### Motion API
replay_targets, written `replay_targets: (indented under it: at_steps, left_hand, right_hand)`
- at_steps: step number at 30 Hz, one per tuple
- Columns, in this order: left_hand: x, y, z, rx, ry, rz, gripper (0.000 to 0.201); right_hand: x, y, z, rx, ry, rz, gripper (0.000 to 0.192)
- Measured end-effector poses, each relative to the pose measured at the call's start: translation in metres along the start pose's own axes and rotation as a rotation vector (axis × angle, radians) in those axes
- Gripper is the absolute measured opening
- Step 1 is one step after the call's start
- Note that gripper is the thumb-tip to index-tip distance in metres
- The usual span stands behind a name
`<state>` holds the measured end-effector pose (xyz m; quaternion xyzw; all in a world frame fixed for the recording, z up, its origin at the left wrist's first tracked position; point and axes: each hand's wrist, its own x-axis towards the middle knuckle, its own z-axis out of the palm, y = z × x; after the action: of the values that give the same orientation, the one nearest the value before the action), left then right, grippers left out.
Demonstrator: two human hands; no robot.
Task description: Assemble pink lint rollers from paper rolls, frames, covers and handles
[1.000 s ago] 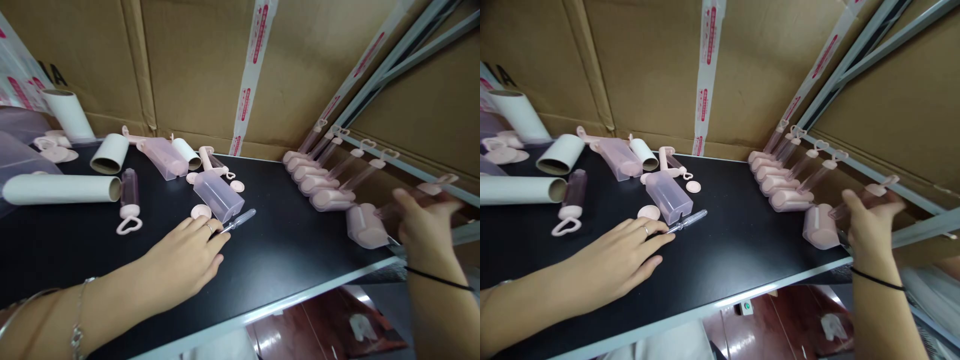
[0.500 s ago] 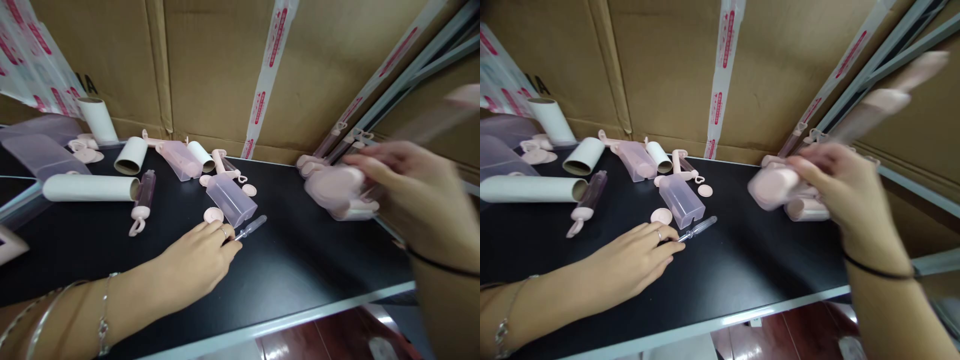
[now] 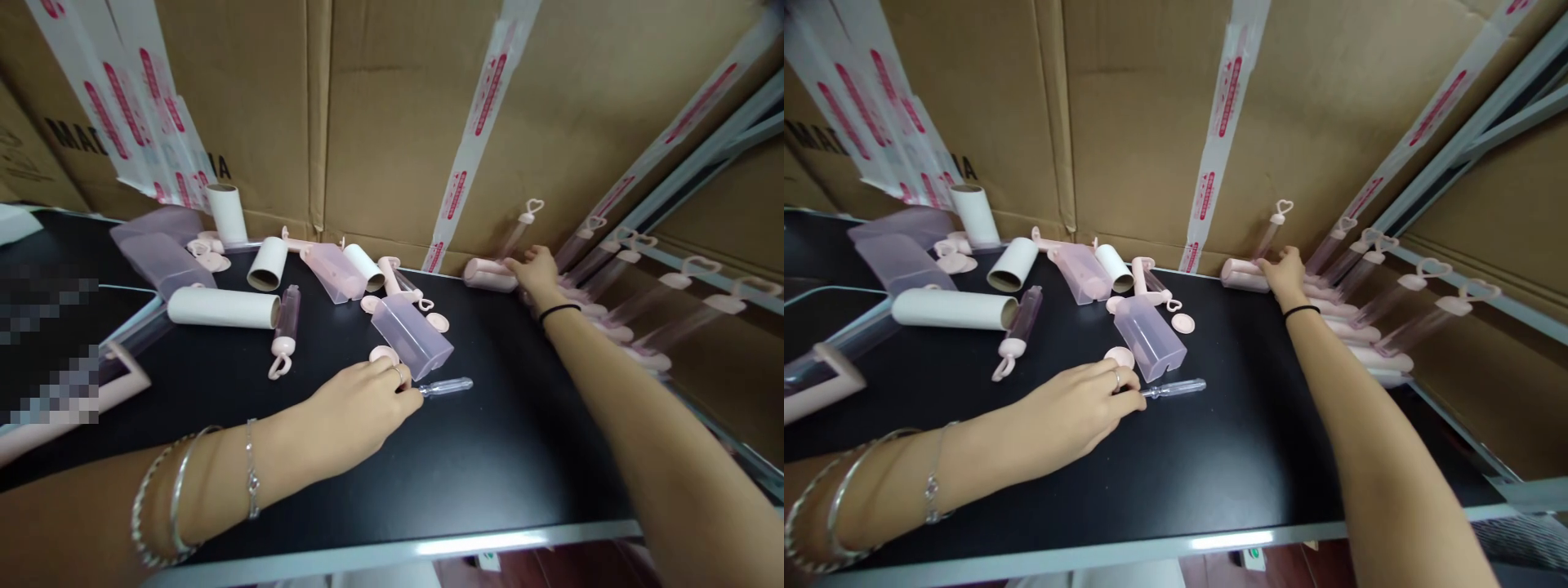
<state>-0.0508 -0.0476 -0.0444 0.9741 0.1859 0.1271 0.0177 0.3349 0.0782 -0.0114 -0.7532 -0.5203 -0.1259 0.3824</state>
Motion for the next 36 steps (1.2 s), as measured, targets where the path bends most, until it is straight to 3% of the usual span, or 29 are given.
replay_targets:
  at_steps: [4, 6, 9, 13, 15, 18, 22, 25, 28, 33, 36]
  left_hand:
    - [0.001, 0.001, 0.002, 0.039, 0.033, 0.014, 0.023]
    - [0.004, 0.001, -0.004, 0.063, 0.043, 0.009, 0.019]
    - [0.008, -0.006, -0.021, 0.153, 0.118, -0.041, 0.021]
    - [0.010, -0.040, -0.043, 0.321, 0.285, -0.335, 0.031]
    - [0.008, -0.062, -0.046, 0.358, 0.287, -0.401, 0.041]
    - [0.004, -0.090, -0.042, 0.330, 0.204, -0.392, 0.056]
    - [0.006, -0.101, -0.034, 0.302, 0.065, -0.397, 0.064]
    - [0.009, -0.094, -0.034, 0.323, 0.089, -0.407, 0.056]
    - [0.011, -0.086, -0.034, 0.281, 0.168, -0.531, 0.042]
    - [0.012, -0.088, -0.033, 0.079, 0.372, -0.668, 0.007]
    - [0.013, -0.092, -0.037, -0.177, 0.702, -0.692, 0.011]
  right_hand:
    - [-0.030, -0.018, -0.024, -0.014, 0.023, -0.072, 0.058]
    - [-0.056, -0.038, -0.037, -0.005, -0.022, -0.238, 0.047]
    - [-0.097, -0.068, -0.045, -0.009, -0.206, -0.556, 0.027]
    - [-0.133, -0.086, -0.034, -0.013, -0.438, -0.713, 0.032]
    - [-0.139, -0.085, -0.028, -0.016, -0.520, -0.746, 0.032]
    - [-0.142, -0.078, -0.025, -0.031, -0.576, -0.743, 0.026]
    - [-0.144, -0.071, -0.033, -0.050, -0.585, -0.716, 0.024]
    - [-0.146, -0.070, -0.040, -0.053, -0.576, -0.707, 0.026]
    - [-0.146, -0.074, -0.047, -0.055, -0.493, -0.719, 0.030]
    - [-0.144, -0.090, -0.057, -0.039, -0.295, -0.818, 0.026]
    - [-0.144, -0.105, -0.065, -0.055, -0.218, -0.878, 0.025]
